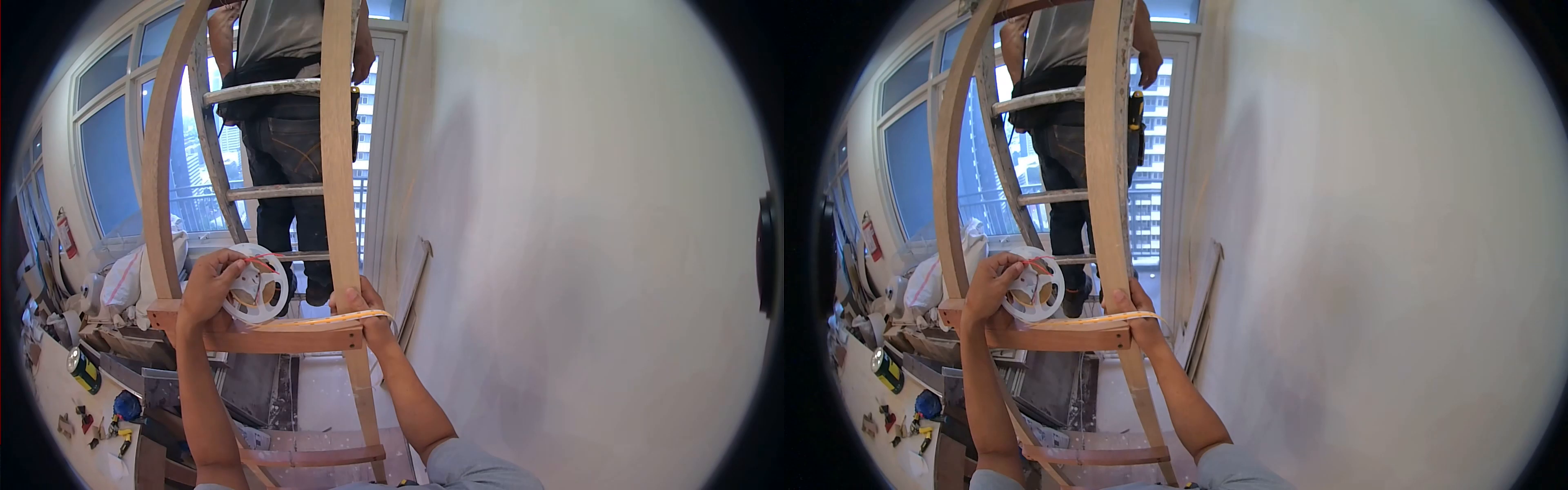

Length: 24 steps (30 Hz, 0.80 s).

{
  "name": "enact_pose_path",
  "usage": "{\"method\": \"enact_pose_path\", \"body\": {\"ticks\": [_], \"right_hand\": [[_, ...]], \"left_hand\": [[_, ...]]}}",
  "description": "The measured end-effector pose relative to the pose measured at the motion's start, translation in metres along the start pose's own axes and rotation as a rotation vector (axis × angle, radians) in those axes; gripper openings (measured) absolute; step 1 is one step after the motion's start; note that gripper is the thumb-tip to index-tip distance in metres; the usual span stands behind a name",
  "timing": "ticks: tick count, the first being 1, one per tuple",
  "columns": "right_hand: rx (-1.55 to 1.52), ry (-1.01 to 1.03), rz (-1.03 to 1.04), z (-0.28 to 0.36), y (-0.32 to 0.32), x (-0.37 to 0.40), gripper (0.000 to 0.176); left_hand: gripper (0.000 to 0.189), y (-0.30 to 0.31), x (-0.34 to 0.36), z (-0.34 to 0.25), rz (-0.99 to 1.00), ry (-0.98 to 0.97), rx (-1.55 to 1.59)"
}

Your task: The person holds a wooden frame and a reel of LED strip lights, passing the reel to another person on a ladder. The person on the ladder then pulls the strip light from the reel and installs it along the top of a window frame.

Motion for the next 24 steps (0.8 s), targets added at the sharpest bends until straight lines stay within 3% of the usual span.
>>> {"method": "enact_pose_path", "body": {"ticks": [24], "right_hand": [[-0.009, 0.001, 0.002, -0.0002, -0.0006, 0.0001, 0.037]], "left_hand": [[0.02, 0.0004, -0.0005, 0.0048, 0.007, 0.015, 0.011]]}}
Point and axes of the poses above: each hand's wrist, its own x-axis away from the middle knuckle, its own y-axis out of the back of the hand, z = x × y, the point moved 9 cm from there along -x, towards the middle knuckle, and after that the axes turned 8 degrees about z, right-handed, at the moved point
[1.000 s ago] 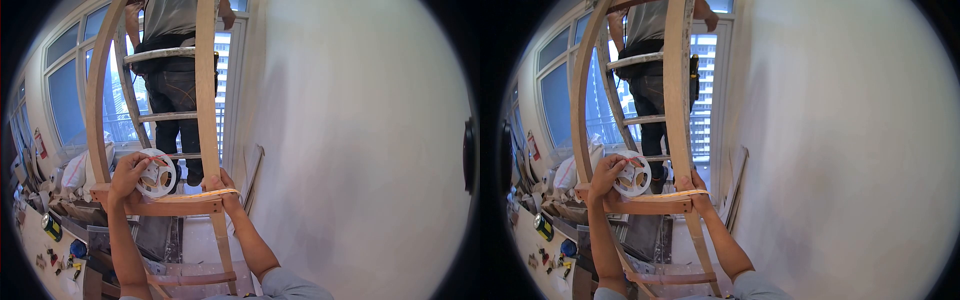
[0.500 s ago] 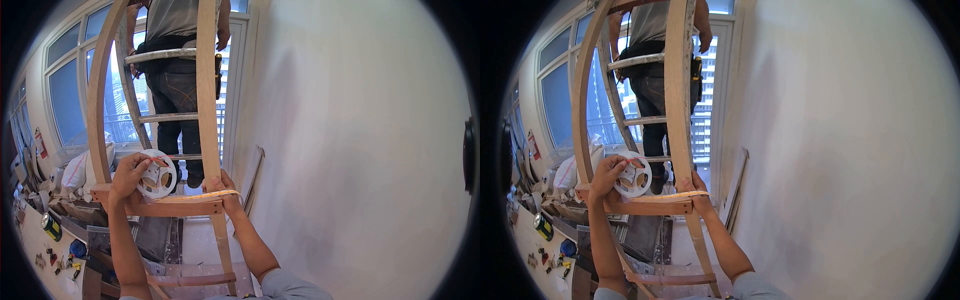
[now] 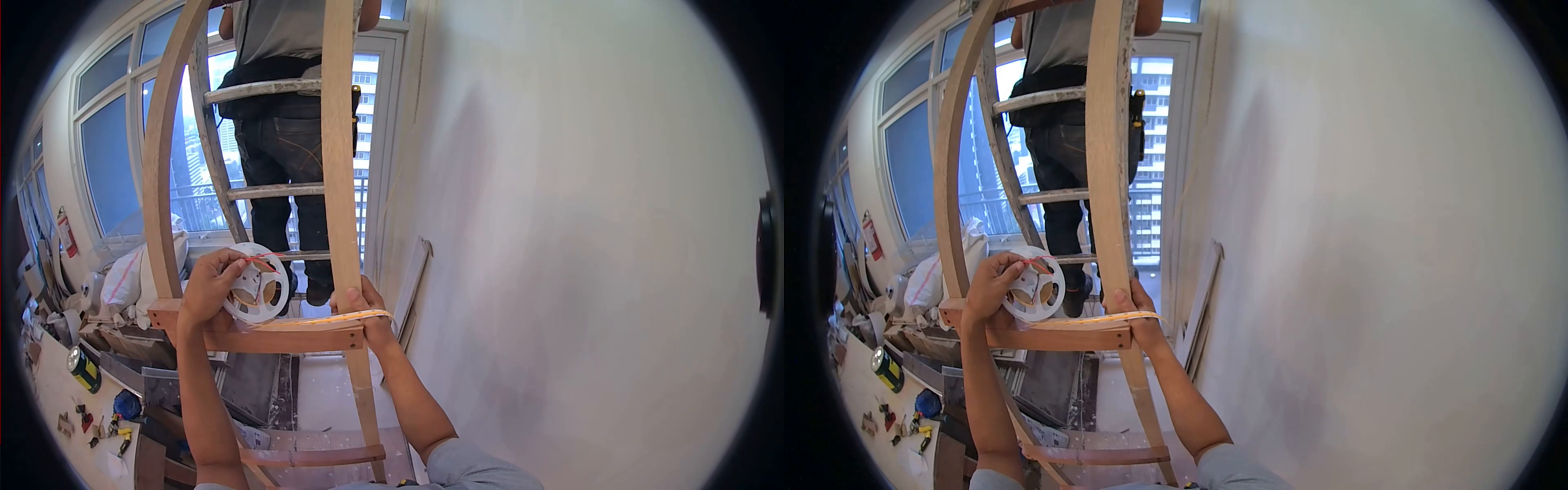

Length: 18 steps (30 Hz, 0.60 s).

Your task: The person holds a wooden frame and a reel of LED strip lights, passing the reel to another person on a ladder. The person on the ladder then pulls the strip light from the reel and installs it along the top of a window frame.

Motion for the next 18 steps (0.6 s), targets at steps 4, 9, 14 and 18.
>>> {"method": "enact_pose_path", "body": {"ticks": [4, 9, 14, 18], "right_hand": [[0.019, 0.009, -0.006, -0.002, 0.0027, -0.0001, 0.037], [0.036, 0.013, -0.01, 0.0004, 0.0019, 0.0, 0.036], [0.028, 0.018, -0.005, 0.0018, 0.0011, 0.0004, 0.036], [0.023, 0.02, -0.002, 0.0, 0.0019, -0.0004, 0.036]], "left_hand": [[0.02, -0.0005, 0.0007, -0.0027, -0.001, 0.006, -0.014], [0.02, -0.0009, 0.0003, -0.0024, 0.004, 0.001, -0.005], [0.019, -0.0002, -0.0001, -0.0021, -0.008, -0.011, -0.019], [0.02, -0.0007, 0.0012, -0.0055, -0.007, -0.009, -0.031]]}}
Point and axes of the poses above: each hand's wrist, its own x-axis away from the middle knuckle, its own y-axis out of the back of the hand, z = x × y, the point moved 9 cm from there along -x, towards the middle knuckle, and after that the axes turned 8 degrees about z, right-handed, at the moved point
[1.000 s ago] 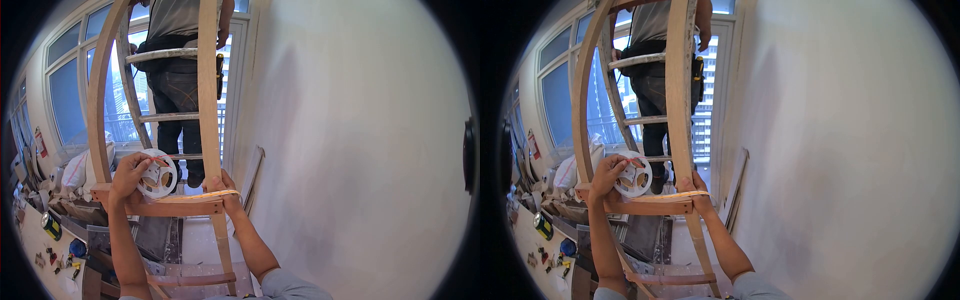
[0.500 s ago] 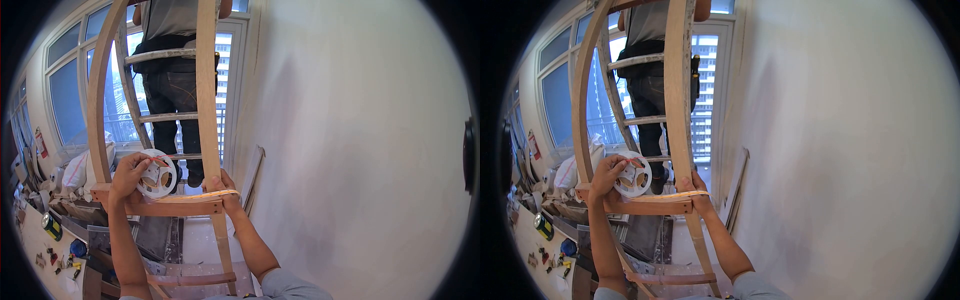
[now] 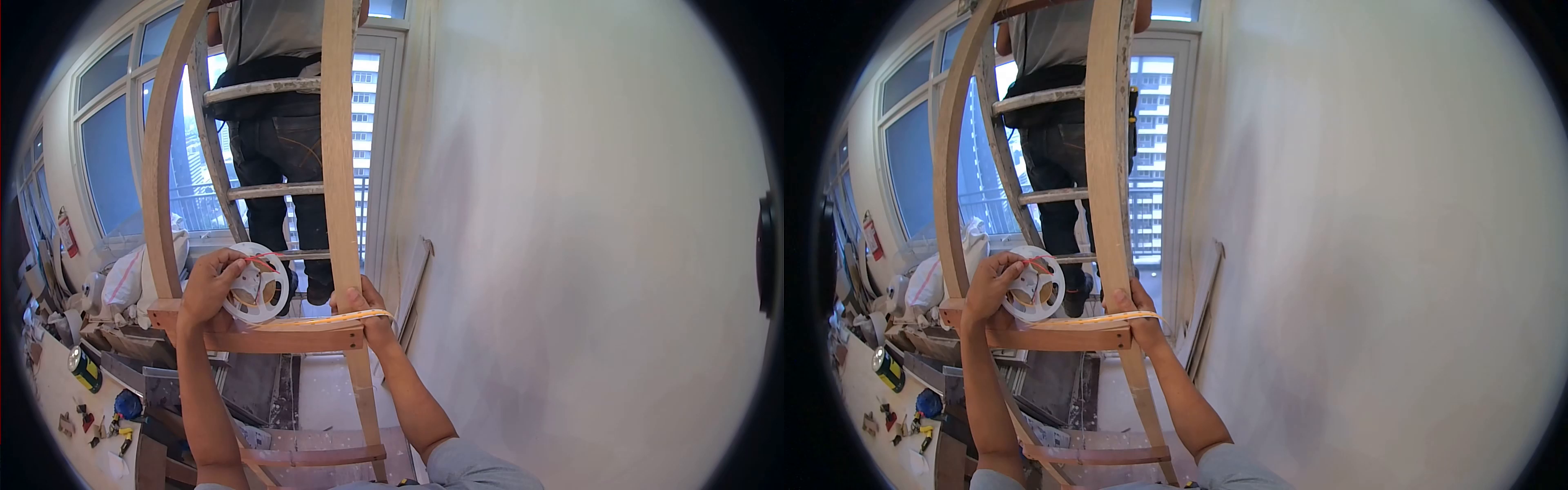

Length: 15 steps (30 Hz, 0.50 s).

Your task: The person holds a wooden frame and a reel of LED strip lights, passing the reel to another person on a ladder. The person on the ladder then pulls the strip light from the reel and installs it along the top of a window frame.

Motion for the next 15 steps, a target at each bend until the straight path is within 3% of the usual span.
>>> {"method": "enact_pose_path", "body": {"ticks": [15], "right_hand": [[-0.025, -0.007, 0.003, -0.0025, 0.0001, -0.0001, 0.035]], "left_hand": [[0.018, -0.0007, -0.0012, 0.0034, 0.014, -0.004, 0.027]]}}
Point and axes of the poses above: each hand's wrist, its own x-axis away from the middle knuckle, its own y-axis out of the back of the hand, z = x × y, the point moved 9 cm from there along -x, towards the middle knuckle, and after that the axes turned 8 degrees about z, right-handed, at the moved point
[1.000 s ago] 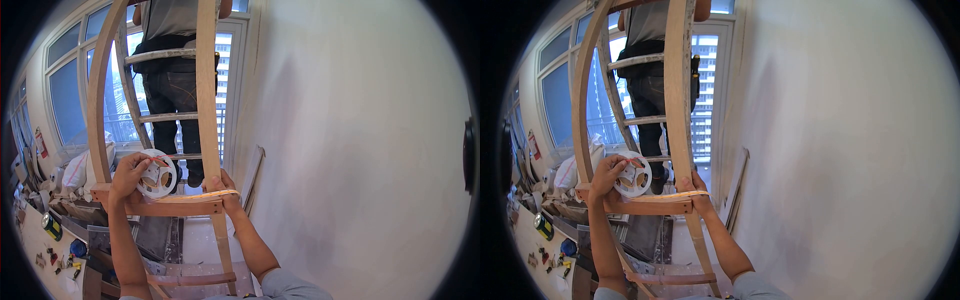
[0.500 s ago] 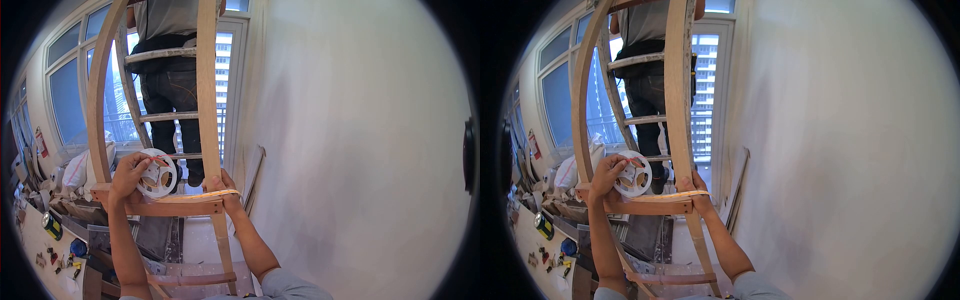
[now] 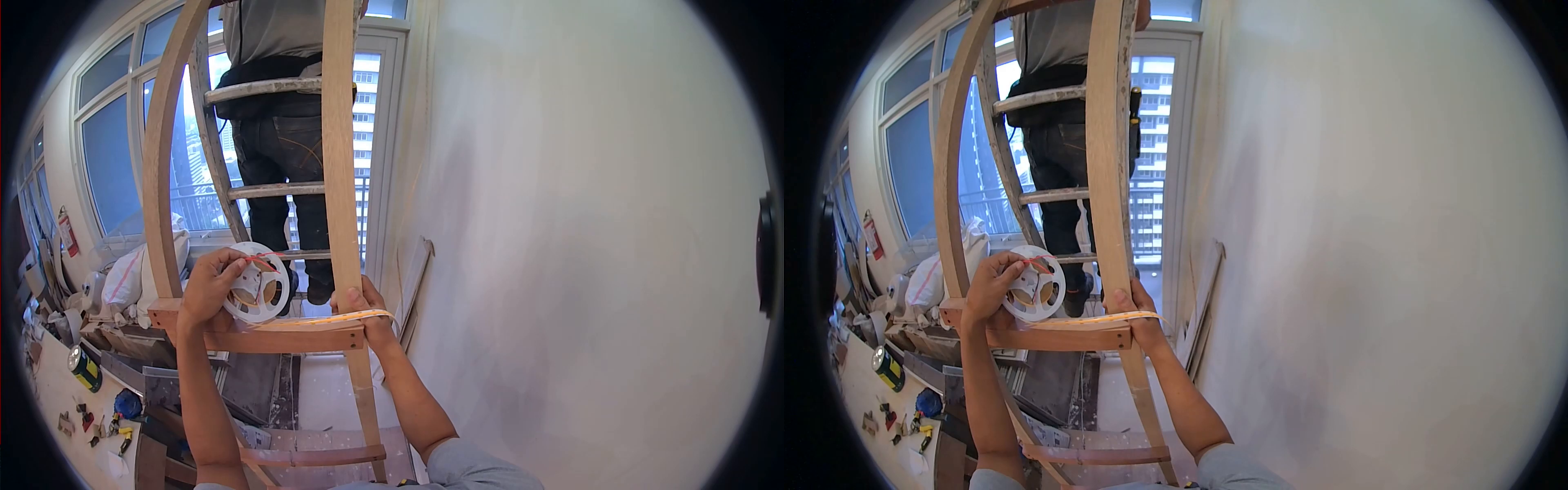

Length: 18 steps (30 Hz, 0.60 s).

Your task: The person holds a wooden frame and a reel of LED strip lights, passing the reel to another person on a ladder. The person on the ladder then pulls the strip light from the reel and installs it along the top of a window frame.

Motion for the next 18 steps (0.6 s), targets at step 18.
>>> {"method": "enact_pose_path", "body": {"ticks": [18], "right_hand": [[0.018, -0.014, -0.013, 0.0006, 0.0003, 0.0004, 0.037]], "left_hand": [[0.019, 0.0012, -0.0005, 0.0035, -0.001, 0.021, 0.013]]}}
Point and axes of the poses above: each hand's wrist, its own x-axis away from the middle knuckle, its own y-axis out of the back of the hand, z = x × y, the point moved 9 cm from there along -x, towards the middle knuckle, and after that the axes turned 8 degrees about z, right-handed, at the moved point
